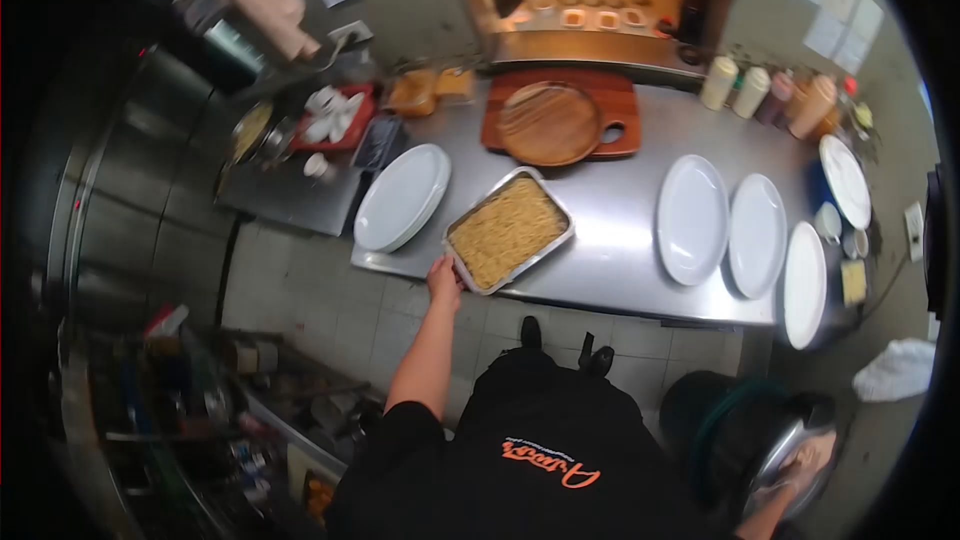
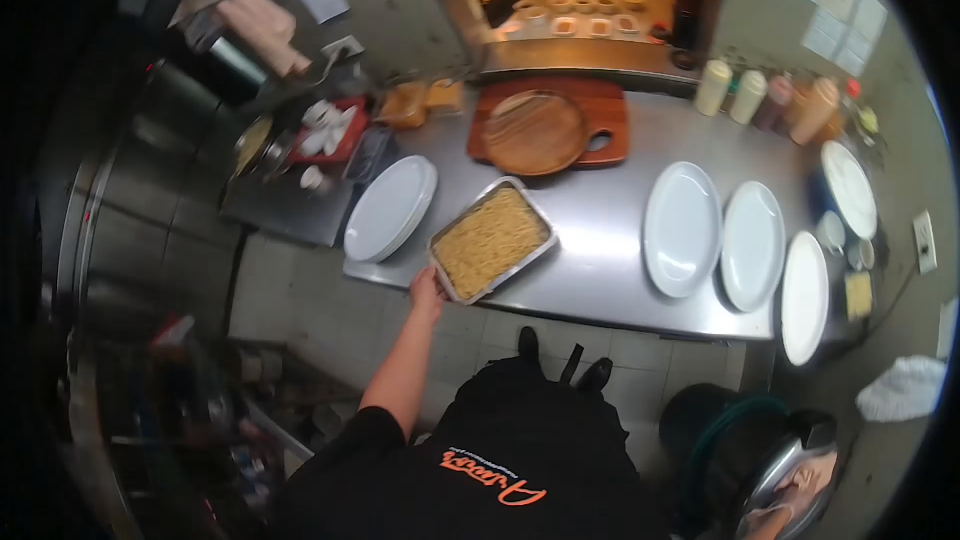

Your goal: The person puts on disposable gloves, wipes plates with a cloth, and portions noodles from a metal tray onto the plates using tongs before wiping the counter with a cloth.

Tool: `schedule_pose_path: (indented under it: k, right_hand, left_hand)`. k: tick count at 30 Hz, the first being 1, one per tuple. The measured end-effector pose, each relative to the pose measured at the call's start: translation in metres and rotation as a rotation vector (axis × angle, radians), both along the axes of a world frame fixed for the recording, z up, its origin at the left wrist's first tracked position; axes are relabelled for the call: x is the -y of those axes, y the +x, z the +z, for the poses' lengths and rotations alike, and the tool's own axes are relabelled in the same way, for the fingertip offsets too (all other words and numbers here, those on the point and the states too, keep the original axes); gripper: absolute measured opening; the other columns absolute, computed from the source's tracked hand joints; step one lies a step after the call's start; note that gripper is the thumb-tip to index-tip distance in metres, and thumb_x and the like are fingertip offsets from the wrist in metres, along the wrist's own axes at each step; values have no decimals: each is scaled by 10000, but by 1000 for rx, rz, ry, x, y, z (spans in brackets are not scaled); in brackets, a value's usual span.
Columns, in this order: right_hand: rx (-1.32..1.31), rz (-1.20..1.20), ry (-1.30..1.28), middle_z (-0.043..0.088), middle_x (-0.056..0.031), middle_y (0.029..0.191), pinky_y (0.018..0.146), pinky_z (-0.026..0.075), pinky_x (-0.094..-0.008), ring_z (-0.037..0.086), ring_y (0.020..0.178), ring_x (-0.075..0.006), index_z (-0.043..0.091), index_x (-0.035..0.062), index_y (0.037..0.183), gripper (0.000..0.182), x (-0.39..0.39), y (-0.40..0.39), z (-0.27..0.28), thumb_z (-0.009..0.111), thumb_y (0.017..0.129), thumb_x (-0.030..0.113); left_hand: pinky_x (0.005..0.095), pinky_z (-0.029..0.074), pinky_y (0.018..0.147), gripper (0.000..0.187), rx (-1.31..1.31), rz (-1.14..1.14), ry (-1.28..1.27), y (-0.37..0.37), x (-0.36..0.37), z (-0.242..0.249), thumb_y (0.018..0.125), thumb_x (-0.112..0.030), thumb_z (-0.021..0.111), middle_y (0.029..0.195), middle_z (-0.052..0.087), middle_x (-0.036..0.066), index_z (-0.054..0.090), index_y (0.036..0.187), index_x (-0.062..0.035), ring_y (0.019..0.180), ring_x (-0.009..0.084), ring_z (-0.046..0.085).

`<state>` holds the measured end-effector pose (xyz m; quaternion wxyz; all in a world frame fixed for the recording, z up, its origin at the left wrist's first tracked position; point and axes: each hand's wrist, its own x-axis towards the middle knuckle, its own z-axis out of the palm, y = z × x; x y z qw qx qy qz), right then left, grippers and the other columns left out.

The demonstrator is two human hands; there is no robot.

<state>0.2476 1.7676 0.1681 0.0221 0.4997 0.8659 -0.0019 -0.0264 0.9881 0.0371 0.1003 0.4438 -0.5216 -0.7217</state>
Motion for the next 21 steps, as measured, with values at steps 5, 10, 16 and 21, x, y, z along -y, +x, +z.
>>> schedule_pose_path:
  k: [5, 10, 16, 21]
  right_hand:
    - [-185, 32, -53, 483, -156, 1381, 1061, 342, -380, 432, 1283, -281, 421, 65, 1403, 559, 7, -9, -13, 572, 908, 275]
    - [-496, 80, -164, 520, -152, 1338, 1023, 373, -375, 476, 1233, -278, 452, 65, 1377, 534, 25, -32, -2, 582, 902, 271]
    - [-928, 27, -432, 564, -147, 1287, 977, 411, -369, 530, 1173, -274, 489, 65, 1345, 504, 65, -90, 26, 594, 895, 266]
    - [-1267, -121, -778, 601, -143, 1245, 939, 443, -363, 575, 1123, -271, 520, 65, 1319, 480, 86, -146, 22, 604, 889, 262]
  left_hand:
    - [402, 540, 719, 320, 245, 347, -445, -14, 72, 4, 915, -301, 620, 1013, 637, 143, 564, 1037, -11, 892, 303, 640]
    - [451, 480, 915, 469, 543, 294, -912, -29, 191, -3, 879, -406, 653, 1113, 633, 198, 566, 1086, 5, 1032, 375, 610]
    - [341, 494, 773, 240, 51, 220, -1105, -59, 144, 70, 904, -216, 648, 941, 602, 120, 580, 1025, -20, 870, 244, 598]
    - [269, 463, 658, 232, -405, -685, -764, -72, -100, 120, 897, -159, 656, 812, 586, 14, 628, 1079, -17, 714, 98, 520]
